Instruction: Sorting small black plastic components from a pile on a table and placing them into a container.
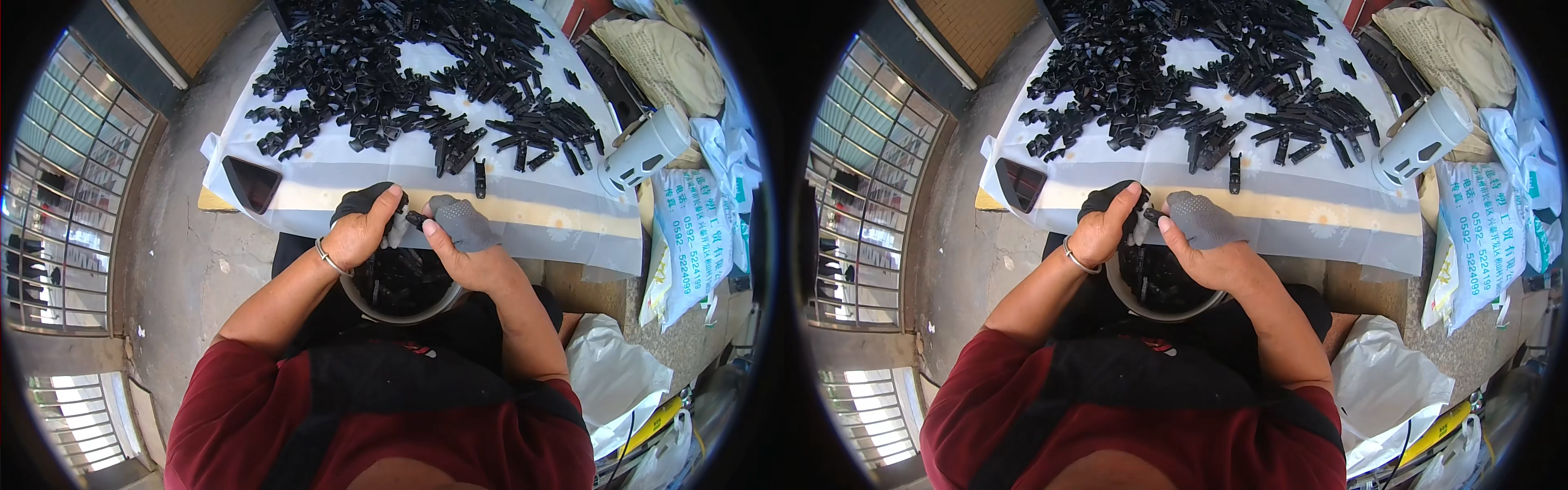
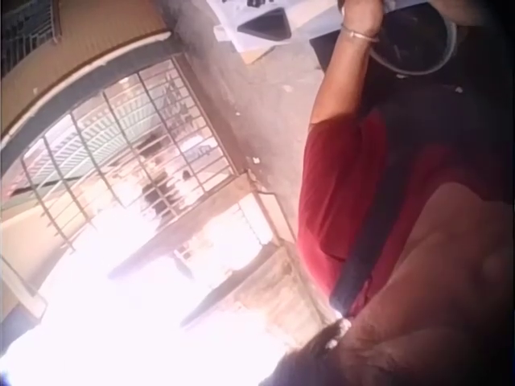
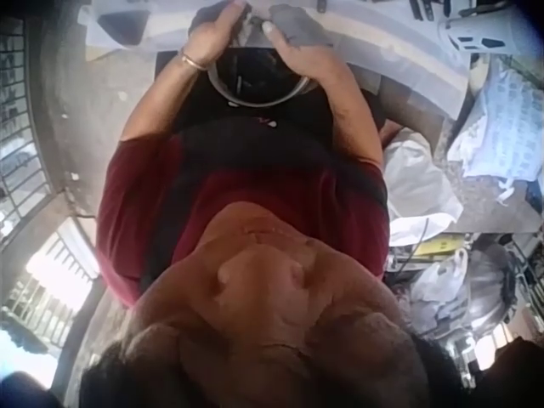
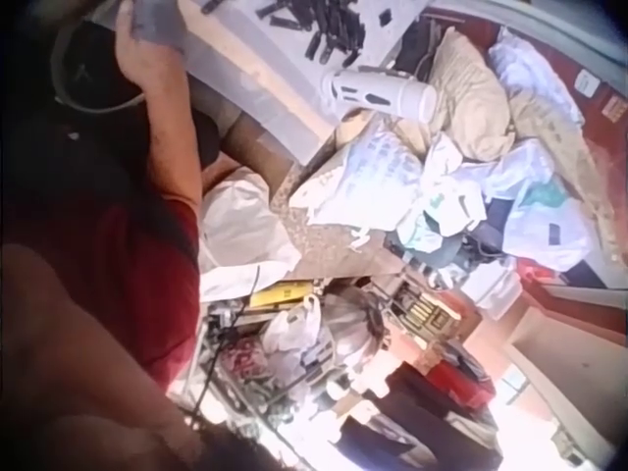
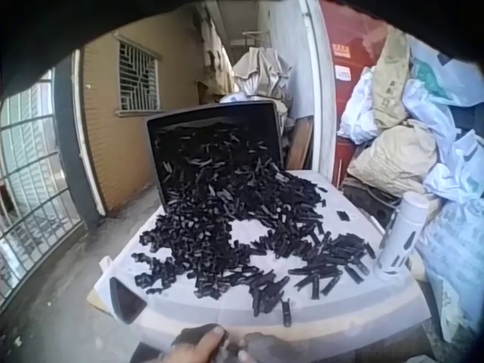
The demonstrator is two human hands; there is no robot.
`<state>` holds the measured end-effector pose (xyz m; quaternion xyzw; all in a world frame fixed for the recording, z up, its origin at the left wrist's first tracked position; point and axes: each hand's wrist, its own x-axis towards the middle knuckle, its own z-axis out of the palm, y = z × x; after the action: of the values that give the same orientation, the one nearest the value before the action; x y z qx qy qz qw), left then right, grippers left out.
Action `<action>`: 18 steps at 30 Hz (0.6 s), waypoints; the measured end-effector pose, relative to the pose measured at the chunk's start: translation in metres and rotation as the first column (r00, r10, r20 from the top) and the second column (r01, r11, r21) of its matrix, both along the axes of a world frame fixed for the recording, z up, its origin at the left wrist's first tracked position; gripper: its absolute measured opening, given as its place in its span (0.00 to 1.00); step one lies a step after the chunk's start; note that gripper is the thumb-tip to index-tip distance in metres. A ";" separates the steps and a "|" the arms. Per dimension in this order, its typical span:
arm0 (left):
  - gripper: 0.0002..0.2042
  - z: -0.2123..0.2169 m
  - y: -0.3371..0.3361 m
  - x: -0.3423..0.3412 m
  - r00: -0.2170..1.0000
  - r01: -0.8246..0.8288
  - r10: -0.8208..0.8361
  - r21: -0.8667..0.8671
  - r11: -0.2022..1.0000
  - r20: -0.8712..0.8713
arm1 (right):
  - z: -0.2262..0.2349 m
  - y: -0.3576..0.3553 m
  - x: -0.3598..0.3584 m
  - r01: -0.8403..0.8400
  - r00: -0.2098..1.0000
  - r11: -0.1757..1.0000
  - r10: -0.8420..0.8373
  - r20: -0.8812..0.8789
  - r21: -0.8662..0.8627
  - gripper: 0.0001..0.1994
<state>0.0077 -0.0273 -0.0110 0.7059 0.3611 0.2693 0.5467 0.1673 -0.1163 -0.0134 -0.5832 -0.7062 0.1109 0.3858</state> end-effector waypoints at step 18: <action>0.13 -0.007 -0.006 0.007 0.994 0.099 -0.114 0.465 0.880 0.004 | -0.001 0.005 -0.014 -0.073 0.872 0.983 -0.021 -0.490 -0.171 0.10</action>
<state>0.0145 -0.0337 -0.0183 0.8304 0.2384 0.3286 0.3816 0.1531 -0.1113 -0.0143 -0.5596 -0.5801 0.3246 0.4949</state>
